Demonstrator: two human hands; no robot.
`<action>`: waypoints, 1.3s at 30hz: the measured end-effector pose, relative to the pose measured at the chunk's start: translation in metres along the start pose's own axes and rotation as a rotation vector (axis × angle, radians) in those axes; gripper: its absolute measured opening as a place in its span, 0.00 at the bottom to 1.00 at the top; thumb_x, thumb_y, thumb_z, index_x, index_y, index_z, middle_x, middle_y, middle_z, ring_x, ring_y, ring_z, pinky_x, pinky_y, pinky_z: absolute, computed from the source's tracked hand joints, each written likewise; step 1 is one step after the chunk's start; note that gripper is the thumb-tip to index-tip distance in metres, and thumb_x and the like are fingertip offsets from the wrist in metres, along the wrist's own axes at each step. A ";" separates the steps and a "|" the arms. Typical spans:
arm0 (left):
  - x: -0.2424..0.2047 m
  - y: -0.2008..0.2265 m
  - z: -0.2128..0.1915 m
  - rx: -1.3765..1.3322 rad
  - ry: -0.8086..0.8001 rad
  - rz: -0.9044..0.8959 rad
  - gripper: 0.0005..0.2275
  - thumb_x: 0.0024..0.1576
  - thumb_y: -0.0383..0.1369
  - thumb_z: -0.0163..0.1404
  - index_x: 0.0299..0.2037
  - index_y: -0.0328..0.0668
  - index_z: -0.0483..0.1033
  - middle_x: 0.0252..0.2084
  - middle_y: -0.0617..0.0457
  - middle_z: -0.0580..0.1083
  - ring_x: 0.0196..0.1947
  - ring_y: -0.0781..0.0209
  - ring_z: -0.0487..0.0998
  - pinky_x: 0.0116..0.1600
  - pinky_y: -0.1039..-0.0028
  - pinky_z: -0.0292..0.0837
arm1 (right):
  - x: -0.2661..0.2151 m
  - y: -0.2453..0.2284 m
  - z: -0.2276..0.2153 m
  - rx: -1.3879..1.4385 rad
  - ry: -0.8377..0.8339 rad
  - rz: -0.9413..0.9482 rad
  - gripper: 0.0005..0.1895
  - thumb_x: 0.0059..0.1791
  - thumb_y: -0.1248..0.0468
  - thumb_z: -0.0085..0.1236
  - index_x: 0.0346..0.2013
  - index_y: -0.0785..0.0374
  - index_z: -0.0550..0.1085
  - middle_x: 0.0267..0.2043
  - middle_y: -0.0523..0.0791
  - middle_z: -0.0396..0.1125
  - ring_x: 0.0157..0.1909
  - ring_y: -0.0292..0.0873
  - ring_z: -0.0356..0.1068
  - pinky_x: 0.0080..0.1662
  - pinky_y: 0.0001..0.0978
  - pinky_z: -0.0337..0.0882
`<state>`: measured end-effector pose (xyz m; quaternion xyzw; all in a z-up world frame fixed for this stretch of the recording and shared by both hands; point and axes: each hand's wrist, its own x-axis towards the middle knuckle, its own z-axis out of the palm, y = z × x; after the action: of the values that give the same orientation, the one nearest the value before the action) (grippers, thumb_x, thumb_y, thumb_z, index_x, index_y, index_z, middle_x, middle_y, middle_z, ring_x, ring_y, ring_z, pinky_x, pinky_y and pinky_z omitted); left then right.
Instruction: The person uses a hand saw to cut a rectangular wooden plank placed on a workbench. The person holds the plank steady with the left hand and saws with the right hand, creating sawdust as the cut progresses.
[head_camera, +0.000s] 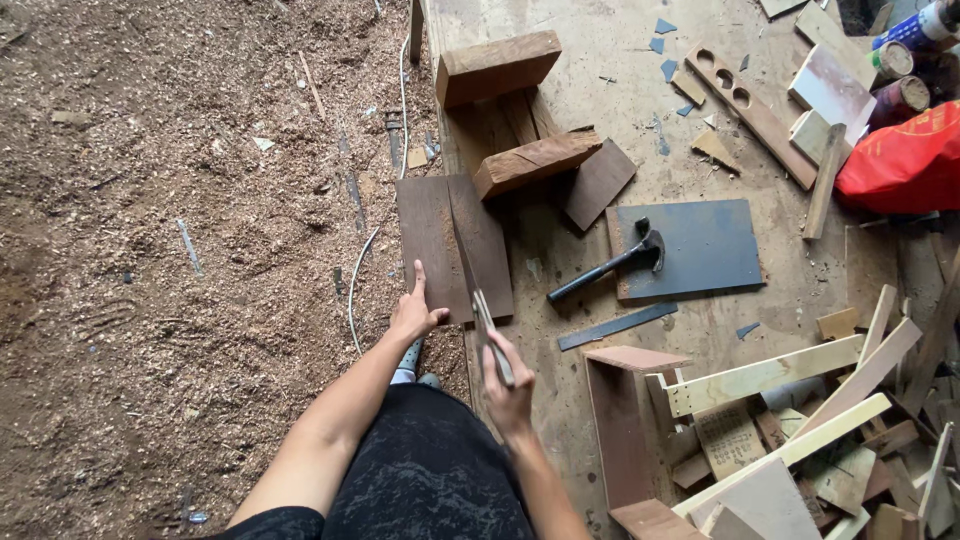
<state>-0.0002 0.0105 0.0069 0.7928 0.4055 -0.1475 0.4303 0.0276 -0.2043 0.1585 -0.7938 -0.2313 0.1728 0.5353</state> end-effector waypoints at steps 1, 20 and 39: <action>-0.001 0.000 0.000 0.003 -0.005 -0.010 0.57 0.52 0.45 0.64 0.74 0.68 0.18 0.51 0.31 0.73 0.51 0.36 0.77 0.59 0.54 0.72 | -0.020 -0.005 -0.014 0.049 0.009 0.003 0.17 0.54 0.68 0.50 0.57 0.62 0.73 0.26 0.44 0.76 0.15 0.30 0.70 0.17 0.23 0.67; -0.003 -0.003 0.001 -0.069 0.013 0.045 0.57 0.52 0.41 0.63 0.75 0.59 0.18 0.53 0.28 0.74 0.52 0.35 0.78 0.59 0.56 0.72 | 0.019 0.010 0.012 -0.081 0.005 -0.033 0.18 0.55 0.68 0.52 0.60 0.64 0.73 0.22 0.46 0.73 0.16 0.32 0.66 0.20 0.25 0.63; 0.001 0.006 -0.005 0.011 0.013 0.005 0.57 0.51 0.44 0.65 0.74 0.63 0.18 0.53 0.26 0.72 0.53 0.33 0.76 0.60 0.54 0.70 | 0.067 0.023 0.035 -0.022 0.039 -0.066 0.17 0.55 0.68 0.52 0.60 0.63 0.73 0.24 0.44 0.74 0.17 0.31 0.66 0.19 0.24 0.63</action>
<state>0.0047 0.0134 0.0123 0.7971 0.4057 -0.1435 0.4237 0.0693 -0.1473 0.1224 -0.7948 -0.2486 0.1369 0.5364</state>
